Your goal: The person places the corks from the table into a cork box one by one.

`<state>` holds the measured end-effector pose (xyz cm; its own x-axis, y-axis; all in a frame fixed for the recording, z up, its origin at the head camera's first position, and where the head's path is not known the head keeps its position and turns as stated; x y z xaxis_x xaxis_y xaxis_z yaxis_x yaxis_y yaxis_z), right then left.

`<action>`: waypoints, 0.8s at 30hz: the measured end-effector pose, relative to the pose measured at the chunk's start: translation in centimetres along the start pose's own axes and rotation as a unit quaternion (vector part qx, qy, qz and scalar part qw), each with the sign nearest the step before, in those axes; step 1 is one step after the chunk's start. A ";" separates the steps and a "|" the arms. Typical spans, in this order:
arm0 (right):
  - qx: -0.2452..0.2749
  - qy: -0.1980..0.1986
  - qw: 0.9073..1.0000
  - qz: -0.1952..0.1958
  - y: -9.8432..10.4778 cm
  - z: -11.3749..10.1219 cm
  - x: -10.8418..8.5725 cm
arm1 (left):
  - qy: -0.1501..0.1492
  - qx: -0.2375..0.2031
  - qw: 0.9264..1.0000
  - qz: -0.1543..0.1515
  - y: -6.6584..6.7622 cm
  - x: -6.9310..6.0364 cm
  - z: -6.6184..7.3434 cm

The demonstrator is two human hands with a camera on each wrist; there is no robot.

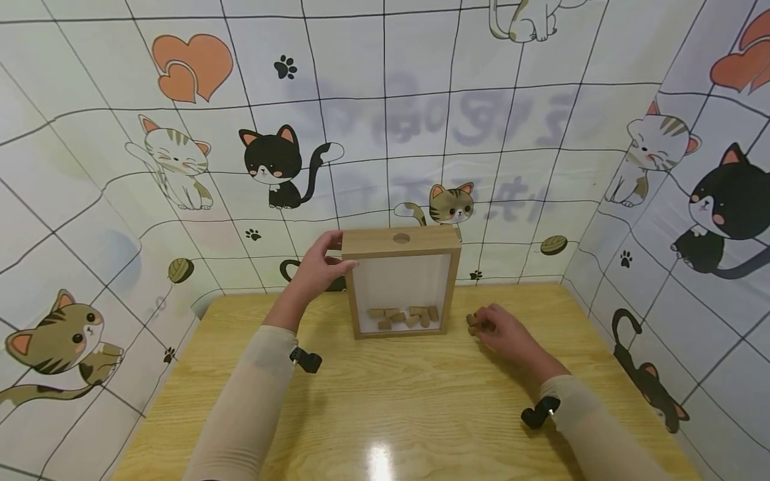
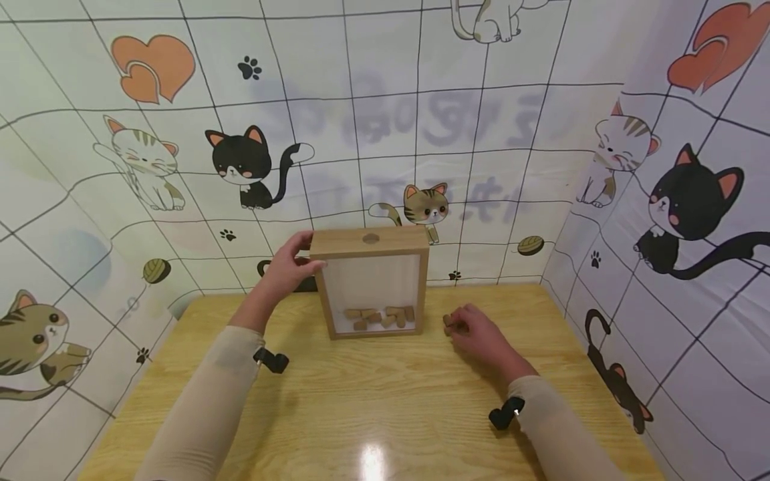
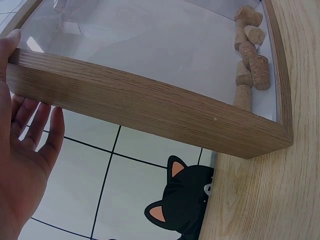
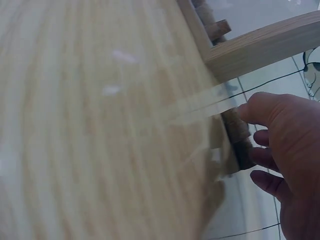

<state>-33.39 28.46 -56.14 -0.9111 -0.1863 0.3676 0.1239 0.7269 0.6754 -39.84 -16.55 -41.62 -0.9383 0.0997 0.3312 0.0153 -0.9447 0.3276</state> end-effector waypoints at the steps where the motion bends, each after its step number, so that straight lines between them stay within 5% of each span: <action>1: -0.009 -0.001 1.000 -0.003 -0.1 0.1 -0.1 | -0.001 0.000 1.000 0.000 0.0 0.0 0.0; 24: -0.079 -0.009 0.996 -0.033 -0.7 0.2 0.1 | -0.001 -0.003 1.000 -0.003 0.0 -0.1 0.2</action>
<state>-33.66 28.06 -56.73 -0.9265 -0.2173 0.3072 0.1213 0.6003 0.7905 -39.65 -16.51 -41.47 -0.9375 0.1057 0.3316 0.0077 -0.9463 0.3233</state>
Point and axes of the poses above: each hand's wrist, its own x-axis towards the middle knuckle, its own y-axis out of the back of the hand, z = x × y, the point moved 3 cm from there along x, towards the middle knuckle, and after that the axes turned 11 degrees about z, right-handed, at the moved point
